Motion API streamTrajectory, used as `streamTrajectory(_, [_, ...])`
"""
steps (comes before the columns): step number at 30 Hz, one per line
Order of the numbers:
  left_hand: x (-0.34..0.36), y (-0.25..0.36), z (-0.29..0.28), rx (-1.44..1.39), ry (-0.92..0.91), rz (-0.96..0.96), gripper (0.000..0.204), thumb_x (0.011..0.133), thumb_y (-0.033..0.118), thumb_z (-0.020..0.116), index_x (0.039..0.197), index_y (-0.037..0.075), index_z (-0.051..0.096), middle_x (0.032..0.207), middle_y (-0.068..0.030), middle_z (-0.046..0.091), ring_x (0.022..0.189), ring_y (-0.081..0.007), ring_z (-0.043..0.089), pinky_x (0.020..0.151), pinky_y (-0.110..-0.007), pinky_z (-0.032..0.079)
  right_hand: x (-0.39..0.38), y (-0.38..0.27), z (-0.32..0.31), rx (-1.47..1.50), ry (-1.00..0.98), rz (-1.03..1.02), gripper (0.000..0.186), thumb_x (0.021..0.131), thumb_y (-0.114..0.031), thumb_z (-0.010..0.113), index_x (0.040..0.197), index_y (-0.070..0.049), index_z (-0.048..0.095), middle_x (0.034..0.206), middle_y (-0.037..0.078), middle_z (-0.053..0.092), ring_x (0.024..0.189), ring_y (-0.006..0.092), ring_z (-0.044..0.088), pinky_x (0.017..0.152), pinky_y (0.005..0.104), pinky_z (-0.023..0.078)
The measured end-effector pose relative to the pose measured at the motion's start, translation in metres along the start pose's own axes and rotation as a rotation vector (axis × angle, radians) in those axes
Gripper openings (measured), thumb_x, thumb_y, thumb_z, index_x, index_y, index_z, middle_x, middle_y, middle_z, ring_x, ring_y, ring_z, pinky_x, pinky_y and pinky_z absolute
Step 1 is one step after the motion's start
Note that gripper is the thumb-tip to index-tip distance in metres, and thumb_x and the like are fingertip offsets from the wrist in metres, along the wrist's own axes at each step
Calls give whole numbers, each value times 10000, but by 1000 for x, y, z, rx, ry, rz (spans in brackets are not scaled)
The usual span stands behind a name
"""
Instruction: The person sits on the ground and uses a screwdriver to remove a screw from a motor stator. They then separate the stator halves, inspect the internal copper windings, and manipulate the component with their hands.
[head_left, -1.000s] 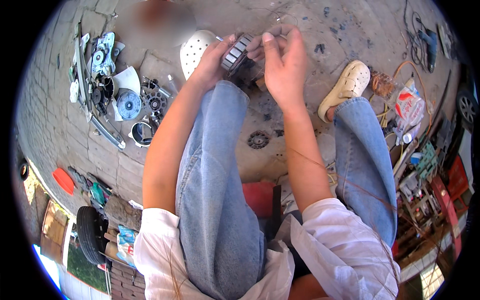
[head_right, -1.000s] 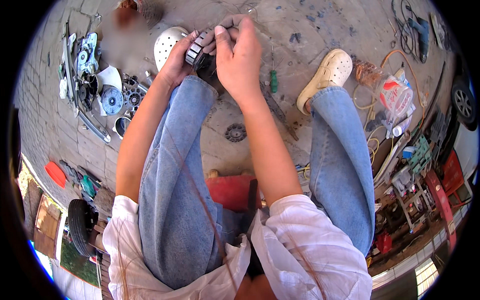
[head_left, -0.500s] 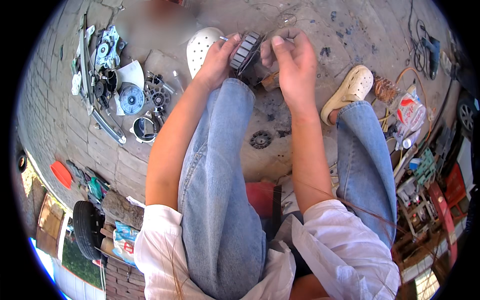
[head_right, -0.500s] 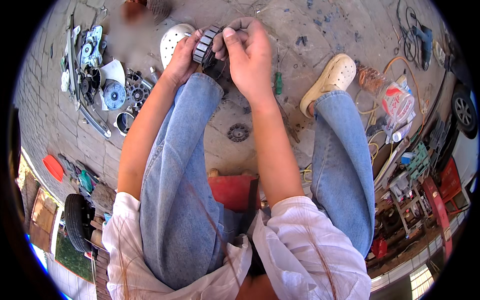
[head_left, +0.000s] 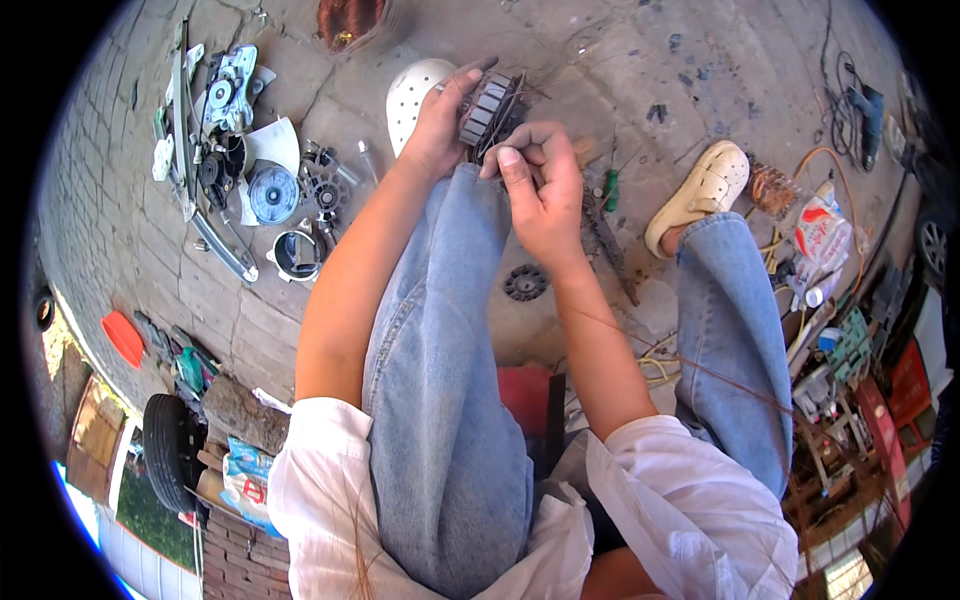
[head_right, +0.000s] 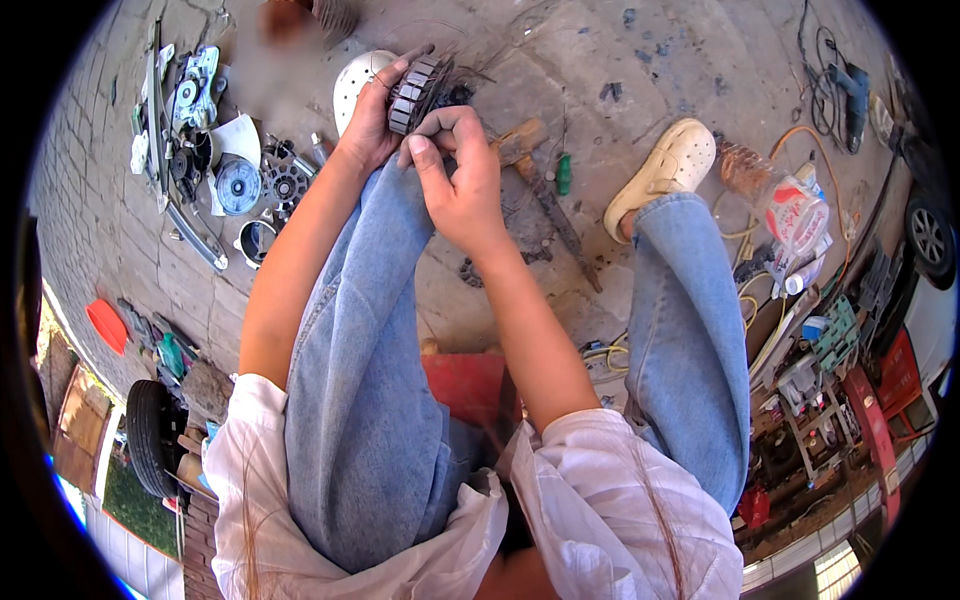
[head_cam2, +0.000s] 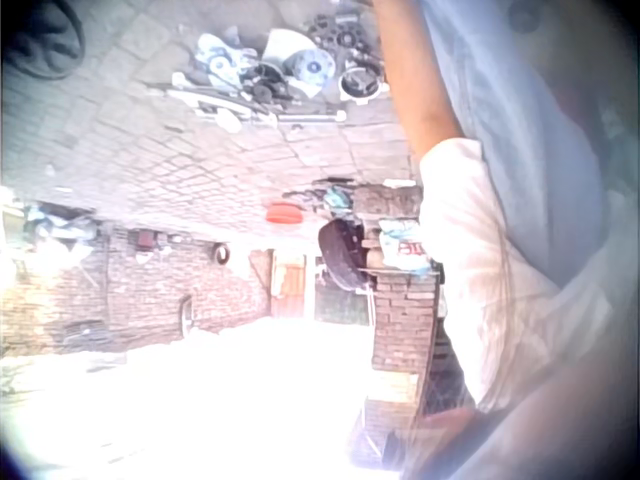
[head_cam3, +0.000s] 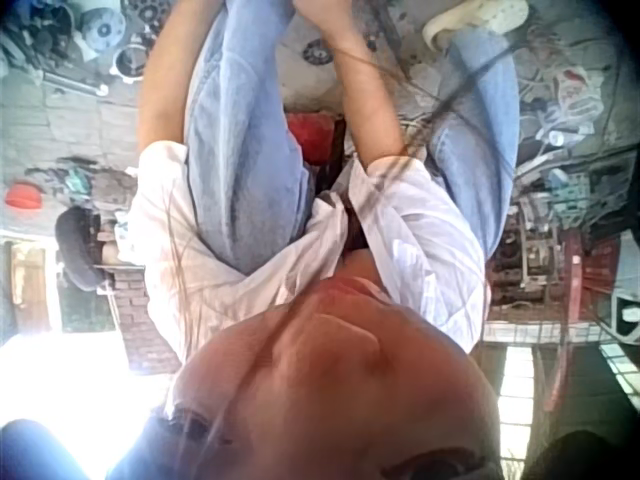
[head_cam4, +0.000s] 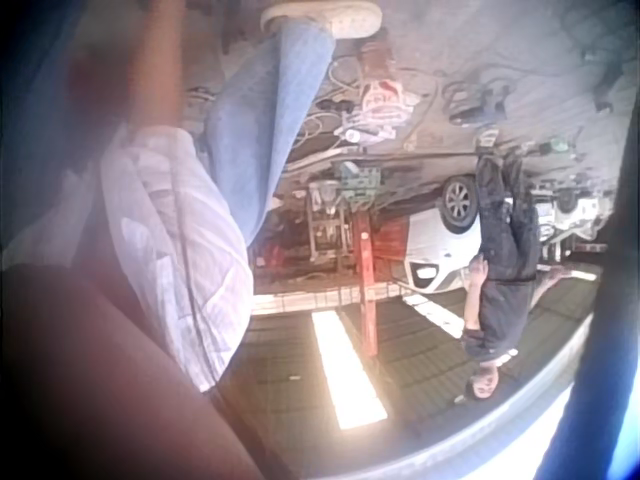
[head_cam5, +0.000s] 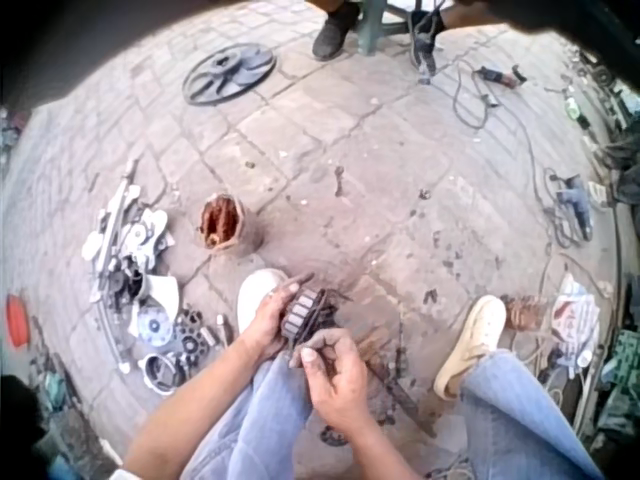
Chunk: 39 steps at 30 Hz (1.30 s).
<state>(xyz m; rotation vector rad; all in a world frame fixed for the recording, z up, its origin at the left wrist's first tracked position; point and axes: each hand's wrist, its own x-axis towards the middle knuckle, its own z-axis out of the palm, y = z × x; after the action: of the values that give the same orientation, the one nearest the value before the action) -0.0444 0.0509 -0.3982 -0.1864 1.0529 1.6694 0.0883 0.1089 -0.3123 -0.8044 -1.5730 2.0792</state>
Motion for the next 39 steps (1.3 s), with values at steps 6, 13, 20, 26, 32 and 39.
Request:
streamTrajectory(6, [1, 0, -1, -3, 13, -16, 499, 961, 304, 491, 1379, 34, 459, 1155, -132, 631, 998, -208, 638, 857, -329, 550, -13, 5, 12, -79, 40, 50, 97, 949, -49, 549, 991, -4, 475, 826, 87, 647, 776, 124, 630, 729, 259, 499])
streamTrajectory(13, [0, 1, -3, -12, 32, -46, 522, 940, 336, 517, 1381, 62, 475, 1149, -103, 641, 971, -186, 647, 826, -321, 552, -15, 3, 21, -245, 12, -30, 110, 911, -26, 587, 952, -2, 487, 775, 91, 651, 723, 150, 656, 657, 277, 501])
streamTrajectory(20, [-9, 11, 11, -65, 39, -64, 513, 920, 307, 507, 1347, 24, 493, 1100, -114, 638, 975, -197, 632, 834, -336, 539, -17, 8, 25, -262, -15, -69, 122, 865, 7, 620, 920, -6, 512, 773, 99, 634, 714, 190, 668, 647, 296, 509])
streamTrajectory(26, [-14, 16, 8, -97, 30, -78, 544, 887, 299, 487, 1357, 24, 485, 1148, -124, 626, 992, -208, 626, 858, -339, 532, -18, 10, 29, -268, -30, -94, 115, 860, 2, 630, 921, 0, 533, 795, 95, 635, 729, 177, 666, 670, 296, 523])
streamTrajectory(32, [-10, 30, 16, 19, -79, 206, 616, 857, 322, 534, 1384, 13, 457, 1149, -136, 636, 958, -177, 650, 794, -300, 560, -20, 2, 32, -255, 3, -173, 125, 848, -23, 651, 935, -23, 562, 809, 99, 636, 723, 205, 654, 671, 313, 523])
streamTrajectory(39, [-19, 67, 52, 29, -104, 386, 583, 862, 270, 494, 1374, -4, 451, 1087, -138, 643, 898, -173, 651, 777, -312, 571, -12, -27, 37, -146, 45, -242, 124, 852, -16, 647, 936, -15, 556, 806, 103, 629, 718, 203, 639, 674, 315, 516])
